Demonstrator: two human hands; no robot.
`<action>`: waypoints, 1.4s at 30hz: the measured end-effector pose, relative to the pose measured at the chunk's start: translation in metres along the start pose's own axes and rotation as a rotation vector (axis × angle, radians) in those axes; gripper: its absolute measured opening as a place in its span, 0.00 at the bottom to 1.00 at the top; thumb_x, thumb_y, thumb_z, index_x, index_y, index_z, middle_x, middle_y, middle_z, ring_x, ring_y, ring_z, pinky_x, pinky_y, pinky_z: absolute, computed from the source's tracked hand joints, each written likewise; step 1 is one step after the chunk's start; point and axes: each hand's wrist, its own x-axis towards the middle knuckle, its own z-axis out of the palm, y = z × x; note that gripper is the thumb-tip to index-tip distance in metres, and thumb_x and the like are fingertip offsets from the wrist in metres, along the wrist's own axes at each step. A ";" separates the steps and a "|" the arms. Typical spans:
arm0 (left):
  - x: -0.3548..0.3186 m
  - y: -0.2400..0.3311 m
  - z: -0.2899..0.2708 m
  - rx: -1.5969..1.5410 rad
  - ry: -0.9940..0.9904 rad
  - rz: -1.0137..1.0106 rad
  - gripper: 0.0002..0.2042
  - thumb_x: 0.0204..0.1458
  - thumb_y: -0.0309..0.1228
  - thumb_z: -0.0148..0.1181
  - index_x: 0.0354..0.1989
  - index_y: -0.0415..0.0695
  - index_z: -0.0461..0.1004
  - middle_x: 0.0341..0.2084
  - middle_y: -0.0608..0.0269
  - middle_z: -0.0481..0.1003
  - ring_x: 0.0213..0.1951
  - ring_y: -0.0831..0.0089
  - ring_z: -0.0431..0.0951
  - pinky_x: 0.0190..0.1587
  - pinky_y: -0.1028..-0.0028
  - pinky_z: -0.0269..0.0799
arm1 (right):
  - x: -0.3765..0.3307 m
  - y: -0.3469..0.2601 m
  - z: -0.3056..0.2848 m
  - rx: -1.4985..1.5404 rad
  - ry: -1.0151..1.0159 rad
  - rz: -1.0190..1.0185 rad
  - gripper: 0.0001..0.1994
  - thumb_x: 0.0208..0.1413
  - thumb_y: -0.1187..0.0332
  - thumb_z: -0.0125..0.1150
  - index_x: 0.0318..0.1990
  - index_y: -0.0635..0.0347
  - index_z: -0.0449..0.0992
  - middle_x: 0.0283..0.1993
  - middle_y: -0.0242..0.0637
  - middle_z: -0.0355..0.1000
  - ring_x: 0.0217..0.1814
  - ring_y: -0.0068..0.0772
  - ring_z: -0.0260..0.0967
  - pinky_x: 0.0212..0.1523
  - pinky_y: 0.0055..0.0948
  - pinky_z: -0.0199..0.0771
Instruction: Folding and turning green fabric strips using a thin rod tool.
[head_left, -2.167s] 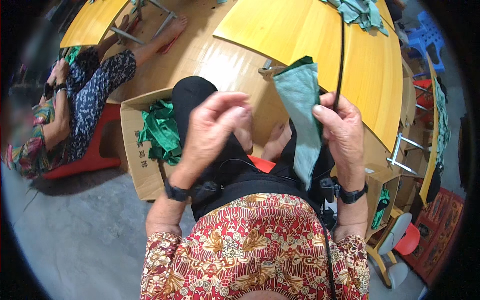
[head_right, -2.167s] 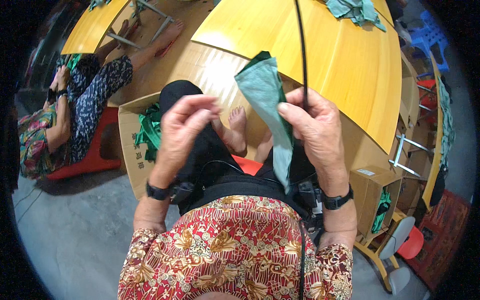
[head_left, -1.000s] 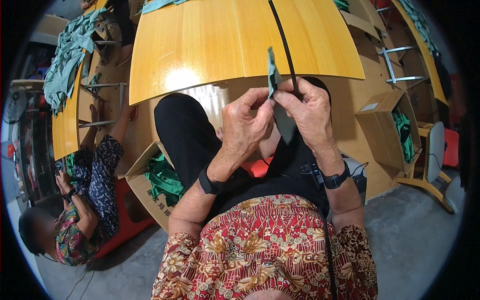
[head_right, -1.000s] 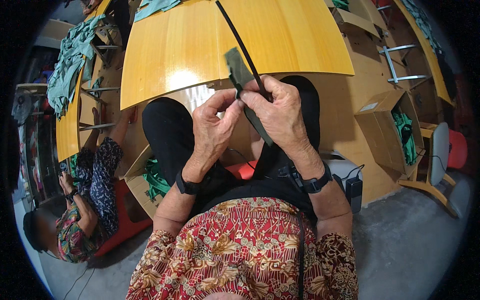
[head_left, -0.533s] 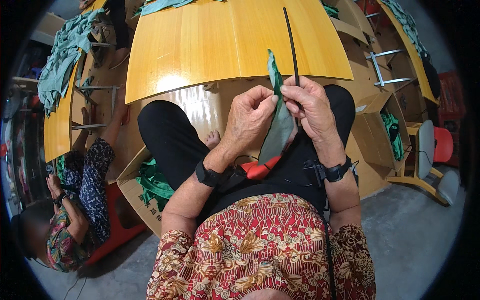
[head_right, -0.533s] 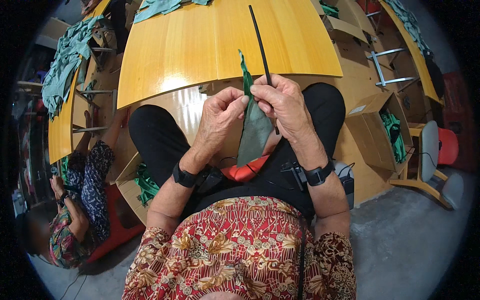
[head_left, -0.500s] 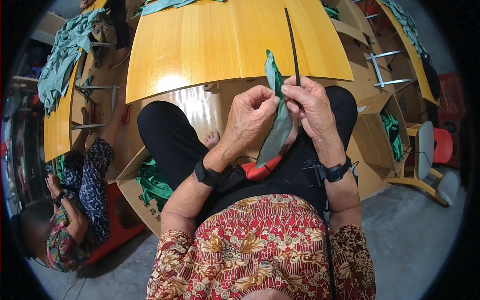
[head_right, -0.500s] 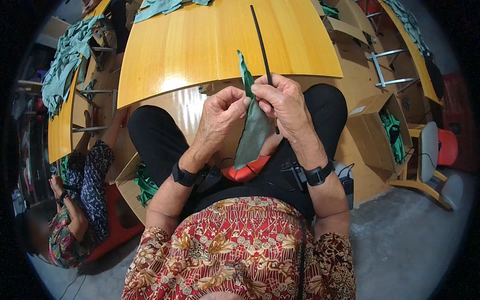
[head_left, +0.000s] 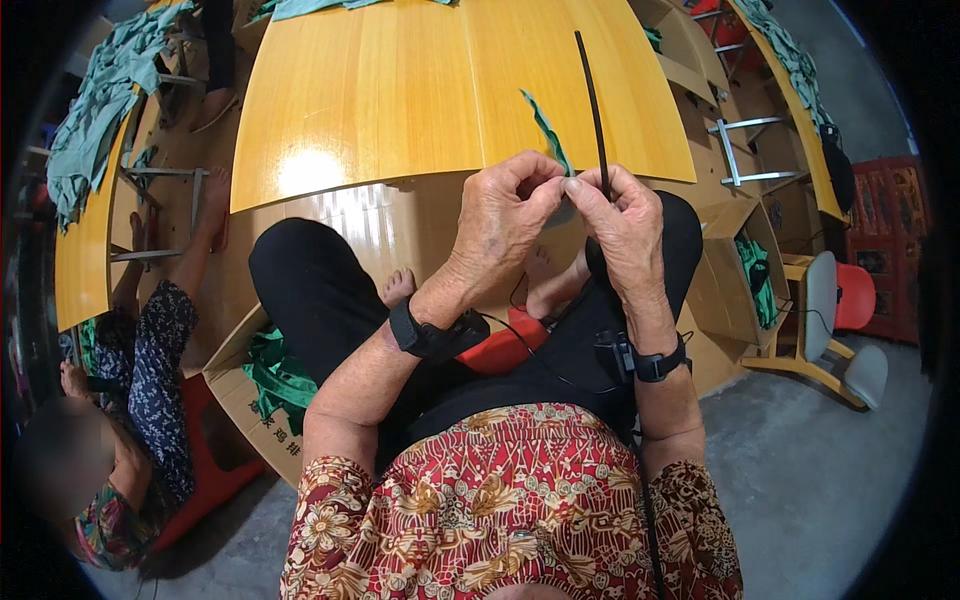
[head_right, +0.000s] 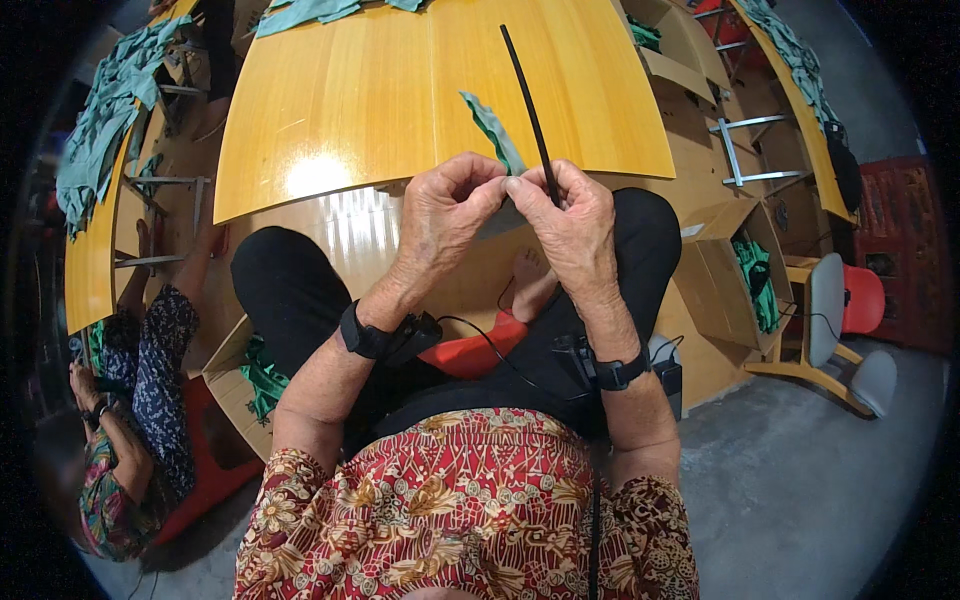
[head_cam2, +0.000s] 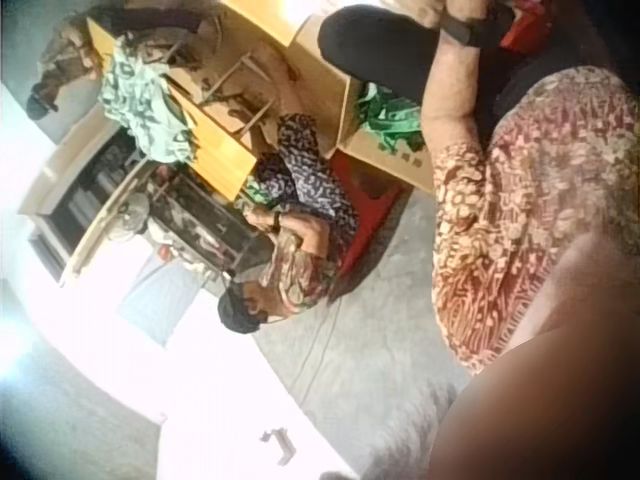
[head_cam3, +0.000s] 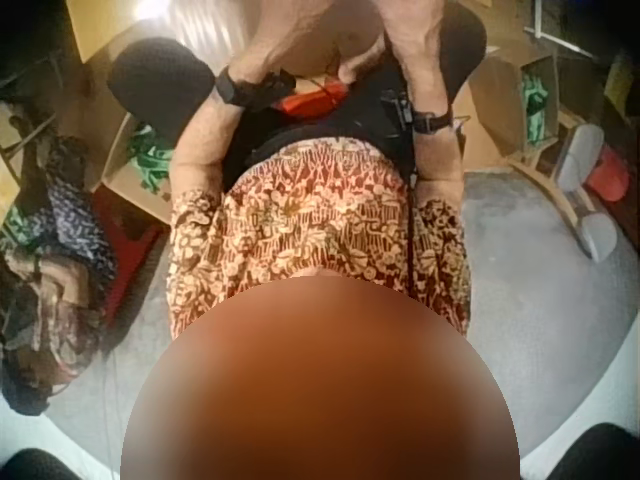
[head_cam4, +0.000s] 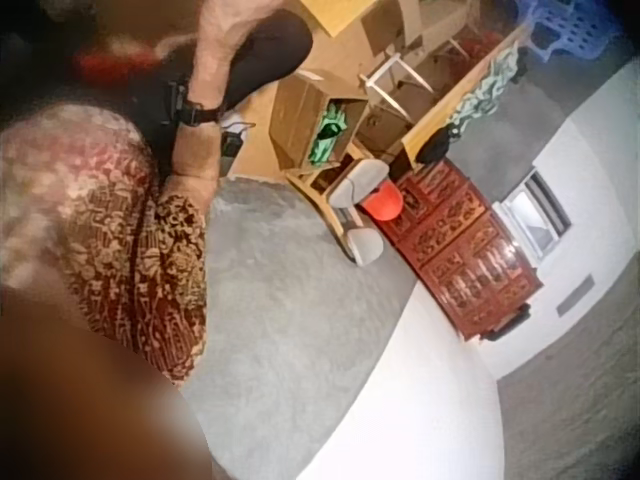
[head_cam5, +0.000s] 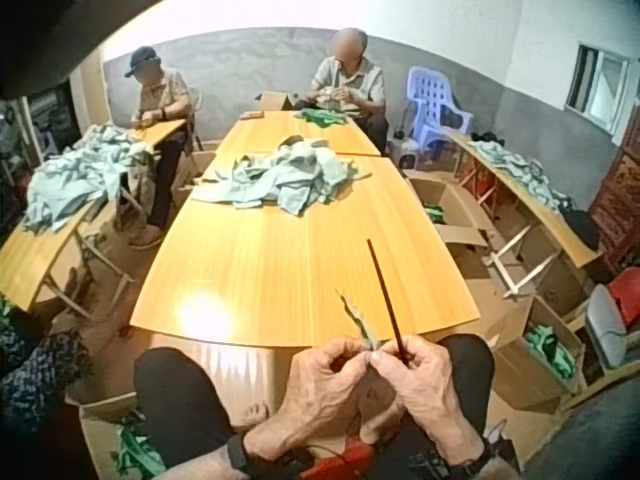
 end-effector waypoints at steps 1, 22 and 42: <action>-0.001 -0.002 -0.001 -0.006 -0.003 -0.007 0.06 0.54 0.27 0.59 0.32 0.36 0.75 0.22 0.73 0.73 0.27 0.88 0.70 0.30 0.83 0.68 | -0.001 0.002 0.000 0.010 0.000 0.000 0.08 0.52 0.70 0.65 0.30 0.65 0.75 0.26 0.23 0.69 0.28 0.10 0.61 0.29 0.15 0.63; -0.019 -0.019 -0.004 0.036 -0.094 -0.004 0.05 0.53 0.24 0.59 0.37 0.38 0.74 0.26 0.72 0.73 0.28 0.87 0.70 0.32 0.84 0.68 | -0.012 0.021 -0.004 -0.028 -0.071 0.012 0.07 0.53 0.70 0.64 0.32 0.65 0.77 0.25 0.22 0.69 0.27 0.10 0.60 0.27 0.14 0.62; -0.014 -0.017 -0.008 -0.003 -0.120 -0.011 0.08 0.54 0.29 0.59 0.35 0.35 0.74 0.24 0.64 0.75 0.28 0.83 0.72 0.33 0.80 0.71 | 0.003 0.019 0.001 0.479 -0.140 0.119 0.04 0.55 0.73 0.59 0.35 0.64 0.73 0.26 0.30 0.70 0.19 0.12 0.58 0.18 0.11 0.53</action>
